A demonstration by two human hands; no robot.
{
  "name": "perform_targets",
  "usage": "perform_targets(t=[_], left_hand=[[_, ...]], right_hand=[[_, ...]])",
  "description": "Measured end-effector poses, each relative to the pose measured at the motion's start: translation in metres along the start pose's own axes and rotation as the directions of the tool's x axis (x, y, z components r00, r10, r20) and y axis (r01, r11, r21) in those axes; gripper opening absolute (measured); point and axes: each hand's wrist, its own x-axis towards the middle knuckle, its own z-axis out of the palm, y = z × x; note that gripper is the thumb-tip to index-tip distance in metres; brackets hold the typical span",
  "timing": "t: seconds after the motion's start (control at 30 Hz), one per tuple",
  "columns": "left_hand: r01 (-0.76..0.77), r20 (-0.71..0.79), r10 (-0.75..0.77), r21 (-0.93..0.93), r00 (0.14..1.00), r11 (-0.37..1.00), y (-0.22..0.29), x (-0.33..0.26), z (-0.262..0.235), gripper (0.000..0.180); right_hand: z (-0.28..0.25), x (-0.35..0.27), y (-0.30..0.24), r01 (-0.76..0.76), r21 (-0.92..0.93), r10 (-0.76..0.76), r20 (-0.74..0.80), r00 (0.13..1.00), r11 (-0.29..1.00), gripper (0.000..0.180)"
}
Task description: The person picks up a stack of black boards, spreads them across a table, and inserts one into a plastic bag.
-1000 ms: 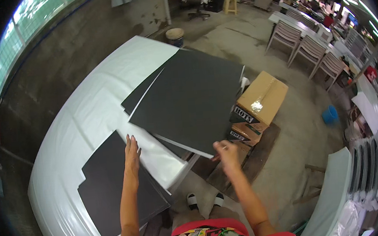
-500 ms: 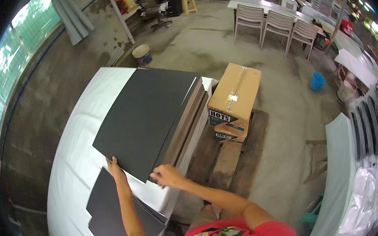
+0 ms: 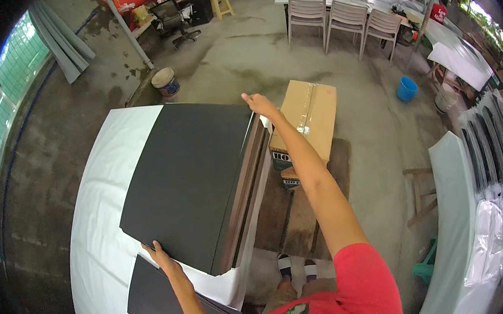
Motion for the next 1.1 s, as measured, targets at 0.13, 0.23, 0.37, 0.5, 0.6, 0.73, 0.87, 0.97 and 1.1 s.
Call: perform_targets(t=[0.13, 0.23, 0.37, 0.5, 0.6, 0.73, 0.87, 0.97, 1.1], left_hand=[[0.094, -0.019, -0.095, -0.025, 0.995, 0.995, -0.008, -0.002, -0.002, 0.06], [0.128, -0.028, -0.129, -0.037, 0.991, 0.991, -0.017, 0.003, -0.003, 0.065], [0.091, 0.016, -0.092, 0.01, 0.996, 0.996, -0.024, 0.022, -0.027, 0.063], [0.134, 0.182, -0.129, -0.015, 0.975, 0.991, -0.016, 0.042, -0.058, 0.058], [0.189, 0.306, -0.182, 0.006, 0.935, 0.982, 0.018, 0.034, -0.095, 0.06], [0.418, 0.506, -0.328, -0.073, 0.798, 0.905, 0.02, 0.037, -0.12, 0.063], [0.562, 0.581, -0.382, -0.163, 0.719, 0.811, 0.018, 0.052, -0.123, 0.067], [0.523, 0.514, -0.404, -0.105, 0.757, 0.846, 0.012, 0.071, -0.111, 0.072], [0.547, 0.558, -0.428, -0.056, 0.711, 0.835, 0.024, 0.061, -0.109, 0.078]], right_hand=[[0.014, -0.008, -0.004, -0.03, -0.104, 0.029, -0.012, 0.999, 0.994, 0.044], [0.016, -0.02, -0.002, 0.011, -0.147, -0.026, -0.103, 0.994, 0.989, 0.034], [0.01, -0.056, -0.008, 0.029, -0.187, -0.056, -0.14, 0.989, 0.982, 0.028], [0.001, -0.146, -0.007, 0.063, -0.216, -0.13, -0.314, 0.94, 0.974, 0.026], [-0.012, -0.232, -0.029, 0.078, -0.224, -0.12, -0.179, 0.977, 0.971, 0.031], [-0.041, -0.281, -0.012, -0.026, -0.006, 0.027, 0.181, 0.983, 1.0, 0.051], [-0.021, -0.217, -0.033, -0.431, 0.251, 0.263, 0.504, 0.823, 0.867, 0.077], [0.023, -0.173, -0.012, -0.403, 0.496, 0.175, 0.443, 0.879, 0.769, 0.088], [0.047, -0.179, -0.035, -0.461, 0.205, 0.403, 0.27, 0.875, 0.863, 0.094]])
